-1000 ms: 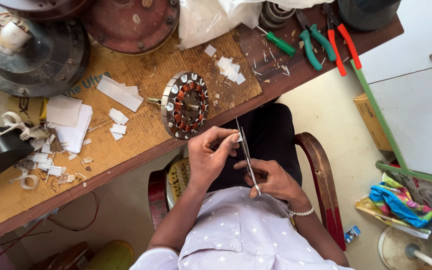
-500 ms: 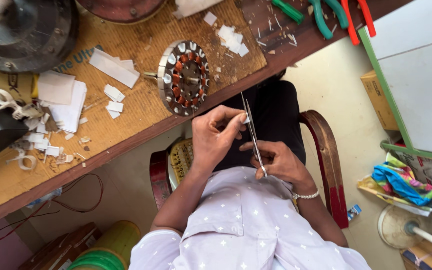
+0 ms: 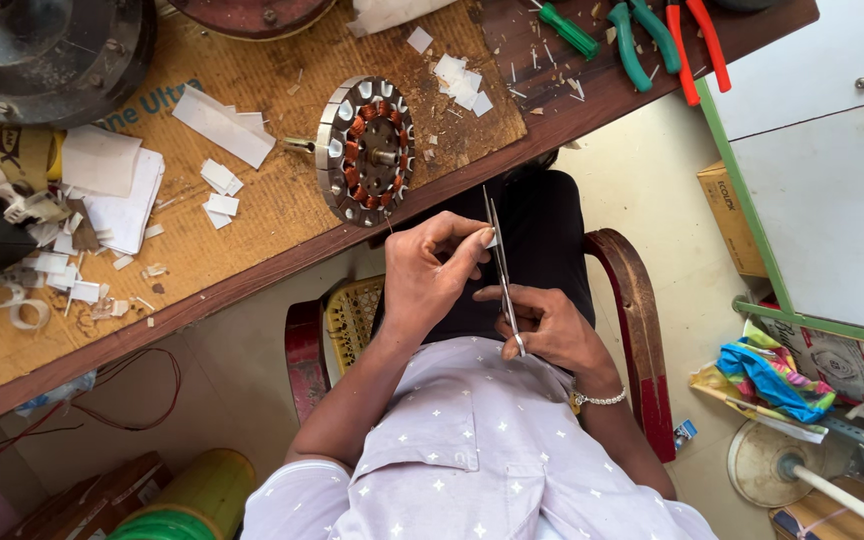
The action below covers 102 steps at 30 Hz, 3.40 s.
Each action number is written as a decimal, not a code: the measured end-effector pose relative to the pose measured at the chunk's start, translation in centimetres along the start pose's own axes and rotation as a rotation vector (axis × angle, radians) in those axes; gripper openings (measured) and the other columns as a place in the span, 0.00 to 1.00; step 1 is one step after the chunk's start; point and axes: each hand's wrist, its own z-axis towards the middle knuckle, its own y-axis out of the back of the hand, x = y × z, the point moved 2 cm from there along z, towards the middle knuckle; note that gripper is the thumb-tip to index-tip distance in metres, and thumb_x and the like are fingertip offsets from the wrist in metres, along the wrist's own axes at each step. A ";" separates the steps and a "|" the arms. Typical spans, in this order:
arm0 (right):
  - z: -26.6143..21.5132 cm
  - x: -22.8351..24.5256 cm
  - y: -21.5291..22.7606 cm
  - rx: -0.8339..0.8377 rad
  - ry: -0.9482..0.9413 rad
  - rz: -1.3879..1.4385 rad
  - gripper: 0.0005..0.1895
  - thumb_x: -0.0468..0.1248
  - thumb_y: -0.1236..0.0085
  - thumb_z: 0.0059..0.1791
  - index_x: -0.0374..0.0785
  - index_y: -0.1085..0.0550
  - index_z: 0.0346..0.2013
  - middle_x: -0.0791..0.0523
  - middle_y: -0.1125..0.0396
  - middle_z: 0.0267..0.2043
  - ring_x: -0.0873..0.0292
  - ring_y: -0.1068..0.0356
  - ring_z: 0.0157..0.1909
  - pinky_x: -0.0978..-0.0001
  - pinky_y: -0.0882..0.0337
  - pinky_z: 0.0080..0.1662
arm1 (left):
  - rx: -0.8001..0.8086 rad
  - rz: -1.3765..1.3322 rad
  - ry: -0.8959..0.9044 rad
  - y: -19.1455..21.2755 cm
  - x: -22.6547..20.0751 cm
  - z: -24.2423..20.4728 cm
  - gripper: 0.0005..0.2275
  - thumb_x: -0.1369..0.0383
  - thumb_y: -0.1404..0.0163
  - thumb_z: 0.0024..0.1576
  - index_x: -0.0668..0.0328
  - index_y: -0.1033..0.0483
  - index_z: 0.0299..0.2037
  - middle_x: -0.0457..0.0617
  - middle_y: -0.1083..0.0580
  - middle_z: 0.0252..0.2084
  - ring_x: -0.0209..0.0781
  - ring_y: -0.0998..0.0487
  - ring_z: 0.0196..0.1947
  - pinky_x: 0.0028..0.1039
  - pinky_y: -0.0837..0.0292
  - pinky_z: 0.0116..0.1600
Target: The person cuts small white insulating strips with scissors and inserts them into the slots of a motor stator. They repeat this process for multiple slots, then move to a green machine and place the stator into the device.
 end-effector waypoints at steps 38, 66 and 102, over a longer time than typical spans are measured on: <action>1.5 8.0 10.7 -0.607 0.001 -0.822 0.29 0.38 0.29 0.44 0.31 0.31 0.55 0.47 0.26 0.31 0.56 0.23 0.32 0.64 0.27 0.32 | 0.392 -0.884 0.440 -2.7 3.1 -0.5 0.09 0.63 0.54 0.64 0.58 0.37 0.47 0.55 0.20 0.45 0.41 0.16 0.29 0.18 0.32 0.18; 0.9 2.4 1.1 -0.524 0.369 -0.107 0.10 0.26 0.40 0.50 0.28 0.25 0.46 0.52 0.25 0.41 0.63 0.24 0.43 0.74 0.22 0.47 | 0.194 -0.482 0.156 -3.8 4.0 -3.1 0.04 0.74 0.53 0.66 0.66 0.34 0.42 0.50 0.26 0.31 0.32 0.24 0.20 0.19 0.32 0.21; 3.3 6.8 -2.7 -0.189 0.533 0.305 0.07 0.33 0.32 0.46 0.32 0.22 0.30 0.56 0.26 0.40 0.66 0.25 0.36 0.74 0.21 0.40 | -0.197 -0.015 -0.413 3.2 0.6 -5.3 0.03 0.73 0.43 0.60 0.64 0.23 0.37 0.50 0.26 0.42 0.32 0.29 0.37 0.23 0.32 0.44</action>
